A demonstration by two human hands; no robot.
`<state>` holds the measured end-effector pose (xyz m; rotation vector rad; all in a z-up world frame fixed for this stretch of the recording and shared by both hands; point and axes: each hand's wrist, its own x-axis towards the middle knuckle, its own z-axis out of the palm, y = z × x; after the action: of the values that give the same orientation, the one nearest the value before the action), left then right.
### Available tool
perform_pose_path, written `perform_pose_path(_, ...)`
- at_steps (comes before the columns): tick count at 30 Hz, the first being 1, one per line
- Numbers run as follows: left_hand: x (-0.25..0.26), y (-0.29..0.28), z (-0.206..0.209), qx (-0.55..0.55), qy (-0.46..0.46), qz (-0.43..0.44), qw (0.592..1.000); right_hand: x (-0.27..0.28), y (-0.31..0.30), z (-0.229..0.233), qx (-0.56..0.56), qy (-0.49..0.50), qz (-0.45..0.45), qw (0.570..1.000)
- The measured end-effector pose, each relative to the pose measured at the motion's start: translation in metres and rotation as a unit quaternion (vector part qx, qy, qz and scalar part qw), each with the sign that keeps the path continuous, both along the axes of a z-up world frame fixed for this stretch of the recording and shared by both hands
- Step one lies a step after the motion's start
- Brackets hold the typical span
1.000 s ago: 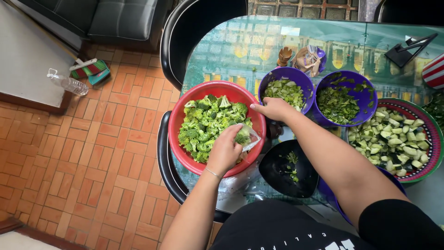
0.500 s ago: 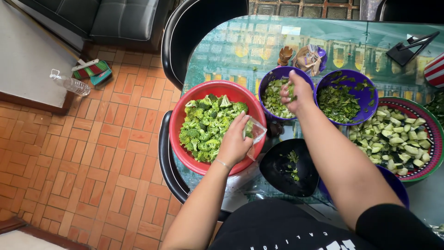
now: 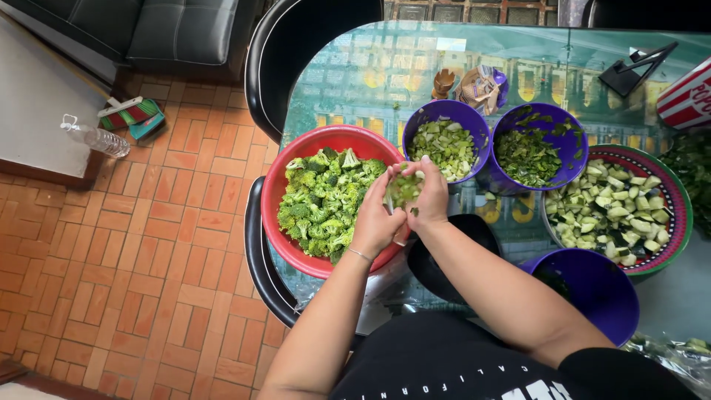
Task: The person packs chopped vegetables into small clear plastic bags. They take broccoli from a red bowl, chopped zucchini from a patterned bowl, and leafy greens from purple bowls, placing them into bags and setting the filled bags on the table.
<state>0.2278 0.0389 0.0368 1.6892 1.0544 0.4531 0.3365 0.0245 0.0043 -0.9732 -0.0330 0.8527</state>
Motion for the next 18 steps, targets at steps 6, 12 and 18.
perform_pose_path(6,-0.004,-0.002,-0.004,-0.013,0.007,0.041,0.999,-0.006,-0.001,0.000,0.047,-0.085,0.022,0.995)
perform_pose_path(12,-0.005,-0.005,-0.012,-0.017,0.000,0.038,0.999,-0.006,-0.005,-0.006,0.066,-0.098,0.017,0.993)
perform_pose_path(18,-0.002,-0.008,-0.010,-0.039,-0.017,0.060,0.997,-0.019,-0.011,0.038,0.059,-0.151,0.070,0.984)
